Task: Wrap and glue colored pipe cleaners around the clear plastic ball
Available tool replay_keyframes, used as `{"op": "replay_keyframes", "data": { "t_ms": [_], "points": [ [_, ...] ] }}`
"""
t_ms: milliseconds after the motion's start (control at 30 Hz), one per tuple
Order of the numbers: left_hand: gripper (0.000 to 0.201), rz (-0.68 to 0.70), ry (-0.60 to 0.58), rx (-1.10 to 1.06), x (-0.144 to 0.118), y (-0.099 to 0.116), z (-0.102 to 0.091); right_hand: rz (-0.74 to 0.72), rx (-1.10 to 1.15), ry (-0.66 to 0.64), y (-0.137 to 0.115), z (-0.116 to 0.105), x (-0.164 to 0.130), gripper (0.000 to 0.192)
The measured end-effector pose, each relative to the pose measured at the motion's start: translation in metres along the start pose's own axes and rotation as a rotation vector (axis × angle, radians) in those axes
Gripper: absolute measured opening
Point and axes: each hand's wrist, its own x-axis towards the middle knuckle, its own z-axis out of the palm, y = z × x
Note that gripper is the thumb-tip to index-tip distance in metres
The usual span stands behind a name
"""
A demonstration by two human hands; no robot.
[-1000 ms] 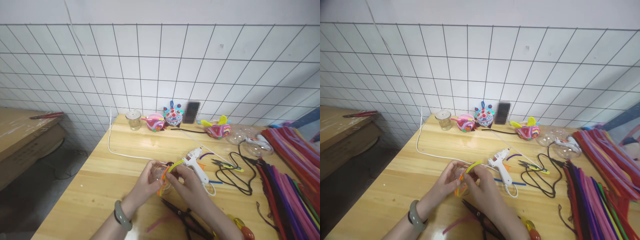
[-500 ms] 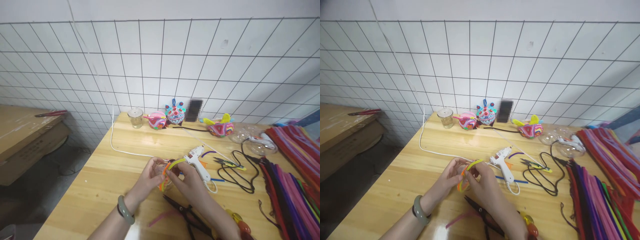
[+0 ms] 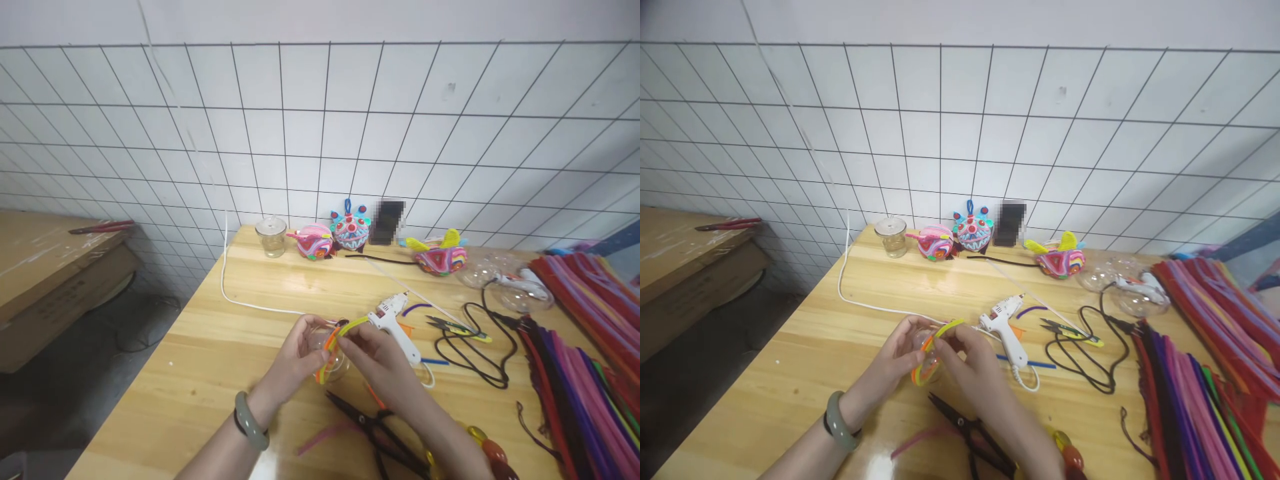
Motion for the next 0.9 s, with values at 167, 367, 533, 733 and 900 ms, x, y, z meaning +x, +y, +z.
{"op": "replay_keyframes", "data": {
  "t_ms": [167,367,533,733,900],
  "points": [
    [0.038,0.033,0.002,-0.033,0.000,0.001,-0.001,0.038,0.182,-0.017,-0.001,-0.009,0.000,0.030],
    [0.039,0.063,0.021,-0.088,0.000,0.005,-0.003,0.104,0.236,0.072,0.003,-0.016,-0.005,0.043],
    [0.037,-0.022,0.070,-0.311,-0.001,0.012,-0.005,0.122,0.268,0.127,0.007,-0.014,-0.009,0.047],
    [0.033,-0.034,0.048,-0.398,0.000,0.014,-0.008,0.133,0.283,0.128,0.008,-0.014,-0.013,0.047],
    [0.038,-0.039,0.016,-0.364,-0.001,0.013,-0.005,0.124,0.268,0.144,0.006,-0.014,-0.012,0.044]
  ]
}}
